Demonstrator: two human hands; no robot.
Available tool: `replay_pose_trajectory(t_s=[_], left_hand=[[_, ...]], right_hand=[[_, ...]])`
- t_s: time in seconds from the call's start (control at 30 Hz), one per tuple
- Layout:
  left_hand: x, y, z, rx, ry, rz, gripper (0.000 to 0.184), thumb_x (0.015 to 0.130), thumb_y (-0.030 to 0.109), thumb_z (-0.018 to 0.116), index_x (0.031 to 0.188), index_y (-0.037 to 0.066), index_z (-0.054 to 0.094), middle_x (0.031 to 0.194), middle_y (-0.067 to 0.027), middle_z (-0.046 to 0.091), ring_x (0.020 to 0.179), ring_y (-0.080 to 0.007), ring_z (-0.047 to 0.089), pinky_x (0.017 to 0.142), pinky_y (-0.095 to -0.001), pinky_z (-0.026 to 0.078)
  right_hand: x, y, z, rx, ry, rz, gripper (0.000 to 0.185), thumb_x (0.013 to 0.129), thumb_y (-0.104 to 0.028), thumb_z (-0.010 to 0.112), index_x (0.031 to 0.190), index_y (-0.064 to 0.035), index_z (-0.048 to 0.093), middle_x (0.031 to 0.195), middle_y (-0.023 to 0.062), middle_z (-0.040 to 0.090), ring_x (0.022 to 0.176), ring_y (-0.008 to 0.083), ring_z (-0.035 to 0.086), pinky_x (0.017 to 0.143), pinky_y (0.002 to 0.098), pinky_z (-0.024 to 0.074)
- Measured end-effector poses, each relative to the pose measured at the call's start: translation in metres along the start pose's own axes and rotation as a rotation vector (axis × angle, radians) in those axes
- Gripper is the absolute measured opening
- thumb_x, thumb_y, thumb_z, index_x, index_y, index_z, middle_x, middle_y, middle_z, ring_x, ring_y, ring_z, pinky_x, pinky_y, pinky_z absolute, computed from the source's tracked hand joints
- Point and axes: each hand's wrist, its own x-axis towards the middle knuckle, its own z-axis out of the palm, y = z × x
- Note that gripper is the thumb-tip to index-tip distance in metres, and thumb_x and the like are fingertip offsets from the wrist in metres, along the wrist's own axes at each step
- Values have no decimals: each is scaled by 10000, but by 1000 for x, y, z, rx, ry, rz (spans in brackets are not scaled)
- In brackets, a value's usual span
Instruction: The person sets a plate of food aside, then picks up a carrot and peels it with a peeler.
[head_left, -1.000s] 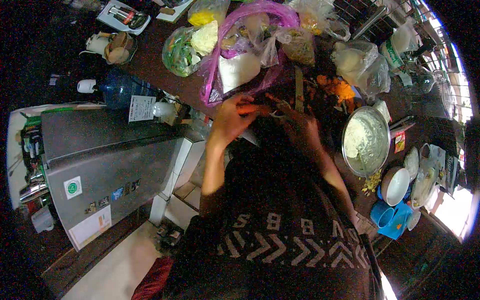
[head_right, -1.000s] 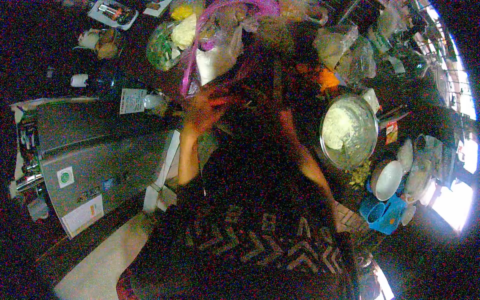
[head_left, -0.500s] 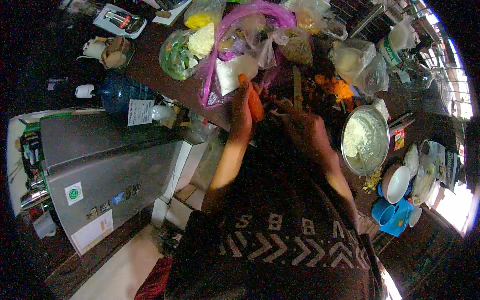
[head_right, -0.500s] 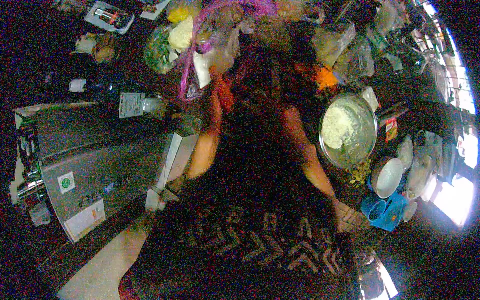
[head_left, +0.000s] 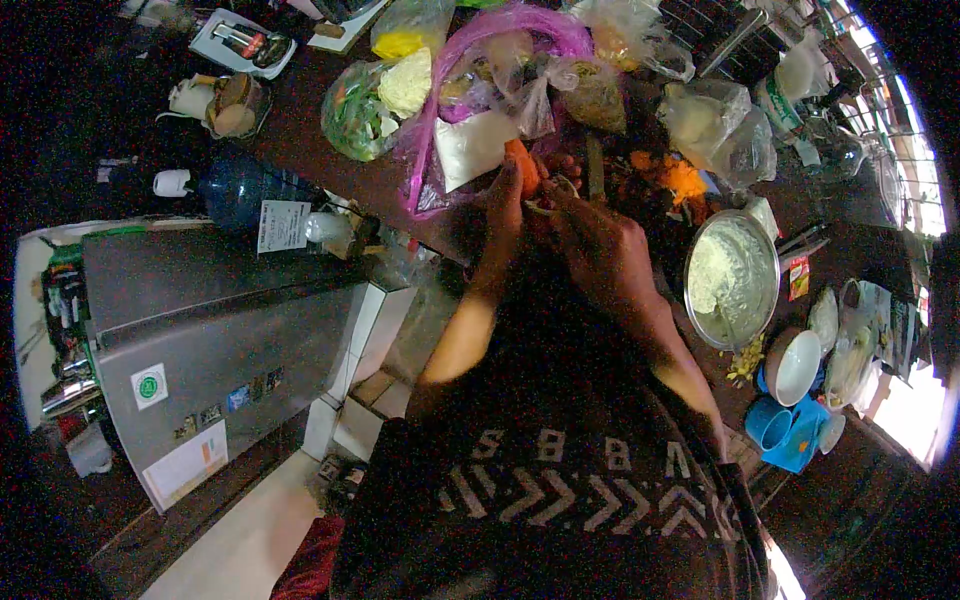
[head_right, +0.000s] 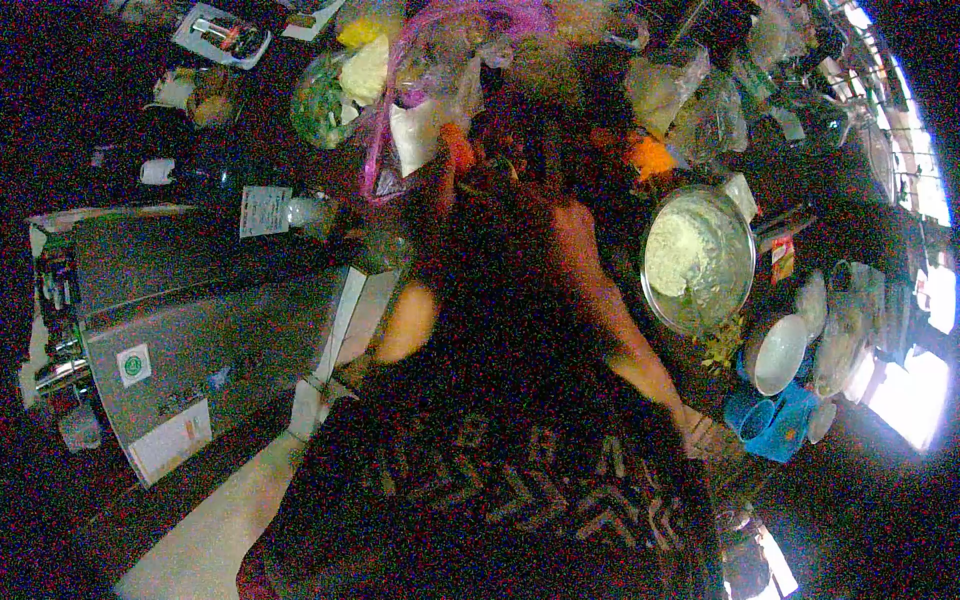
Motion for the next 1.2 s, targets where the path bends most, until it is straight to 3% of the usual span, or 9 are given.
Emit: replay_pose_trajectory(t_s=[0.2,0.47,0.6,0.7,0.83,0.9,0.97,1.07,1.2], left_hand=[[5,-8,-5,-57,17,49,549,1042,608,476,1038,59,498,1160,-231,683,1060,-363,703,911,-478,593],[17,-20,-10,-1,76,44,555,1041,606,479,1073,53,502,1156,-217,676,1018,-358,710,874,-477,611],[26,-24,-10,3,78,36,565,1037,612,485,1104,52,506,1145,-205,673,992,-347,711,881,-480,614],[32,-28,-13,18,119,47,575,1033,617,489,1127,51,509,1137,-196,671,972,-338,712,886,-482,616],[39,-4,-13,138,384,36,595,1028,625,493,1200,56,517,1136,-169,659,945,-324,704,921,-489,609],[35,25,6,-114,141,79,458,1039,461,536,1192,34,596,1132,-152,696,984,-289,712,954,-440,589],[27,57,33,-367,-100,136,329,1050,297,579,1184,12,674,1128,-135,733,1024,-255,719,986,-391,570],[12,62,34,-1031,-420,-152,389,1034,122,608,1373,-59,554,1216,-157,706,1126,-250,683,1012,-348,551],[1,44,21,320,-95,245,514,1035,180,614,1467,-23,425,1238,-155,646,1091,-258,658,948,-350,567]], right_hand=[[-11,1,6,3,72,-70,338,960,-87,682,1298,-83,691,1085,187,745,926,368,739,752,416,589],[-20,-2,-1,43,85,-39,302,950,-70,684,1251,-49,704,1058,219,736,914,391,735,747,420,586],[-11,-61,-40,166,189,-51,290,966,-90,666,1251,-52,704,1017,230,733,896,403,732,729,428,580],[-20,6,-5,57,111,-14,289,967,-104,664,1248,-53,704,985,234,728,861,405,728,704,434,572],[-30,23,3,-70,-51,83,277,969,-124,660,1233,-53,706,940,238,718,787,403,712,651,442,556],[-38,12,0,40,-64,-59,269,968,-94,648,1228,-53,704,915,237,712,720,388,693,609,435,539],[-33,0,-10,85,-7,8,275,971,-87,645,1238,-53,701,936,231,721,727,369,702,612,421,540],[-21,-14,-23,179,129,72,288,980,-84,643,1263,-50,691,995,210,743,759,330,722,642,390,550],[-10,-29,-40,261,192,174,306,995,-99,647,1295,-47,677,1087,178,762,852,299,751,717,368,571]])
